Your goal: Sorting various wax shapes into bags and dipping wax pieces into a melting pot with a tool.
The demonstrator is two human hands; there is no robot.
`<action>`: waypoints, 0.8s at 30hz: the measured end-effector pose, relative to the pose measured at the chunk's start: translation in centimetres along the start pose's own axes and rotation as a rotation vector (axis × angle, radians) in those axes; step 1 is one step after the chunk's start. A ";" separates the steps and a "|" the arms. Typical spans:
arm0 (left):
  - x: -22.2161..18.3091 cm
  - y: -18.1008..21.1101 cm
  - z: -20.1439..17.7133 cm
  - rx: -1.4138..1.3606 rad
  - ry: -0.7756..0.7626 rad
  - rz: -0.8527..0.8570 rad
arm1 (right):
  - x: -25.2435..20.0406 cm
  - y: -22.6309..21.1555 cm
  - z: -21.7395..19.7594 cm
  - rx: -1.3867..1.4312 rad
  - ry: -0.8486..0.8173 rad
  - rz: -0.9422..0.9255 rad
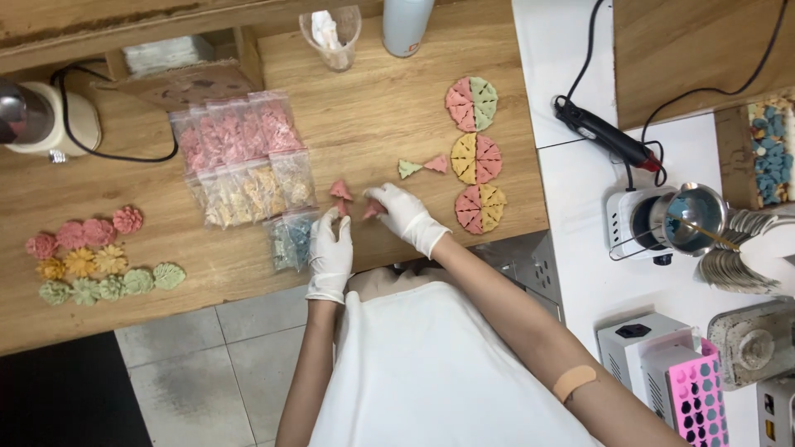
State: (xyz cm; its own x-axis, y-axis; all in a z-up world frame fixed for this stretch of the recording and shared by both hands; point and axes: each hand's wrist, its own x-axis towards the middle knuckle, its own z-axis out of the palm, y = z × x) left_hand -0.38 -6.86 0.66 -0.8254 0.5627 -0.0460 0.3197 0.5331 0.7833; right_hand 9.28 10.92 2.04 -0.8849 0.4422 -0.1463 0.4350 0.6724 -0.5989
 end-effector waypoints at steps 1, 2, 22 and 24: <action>0.7 1.1 0.3 -0.001 -0.010 0.013 | -0.9 -0.3 -1.4 0.000 0.013 0.011; 1.3 2.1 0.7 -0.056 -0.074 0.051 | -1.9 -0.5 -2.8 0.089 0.051 -0.061; -0.9 14.8 10.3 -0.574 -0.376 0.142 | -9.0 3.5 -4.6 0.819 0.720 0.484; -1.2 15.1 10.6 -0.437 -0.294 0.155 | -8.6 4.4 -3.0 0.703 0.745 0.551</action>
State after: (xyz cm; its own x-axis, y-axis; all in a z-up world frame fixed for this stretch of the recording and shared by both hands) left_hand 10.35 7.22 6.03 -0.5992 0.8000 -0.0318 0.1526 0.1531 0.9764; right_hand 19.27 11.86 3.06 -0.1856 0.9688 -0.1639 0.3357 -0.0943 -0.9372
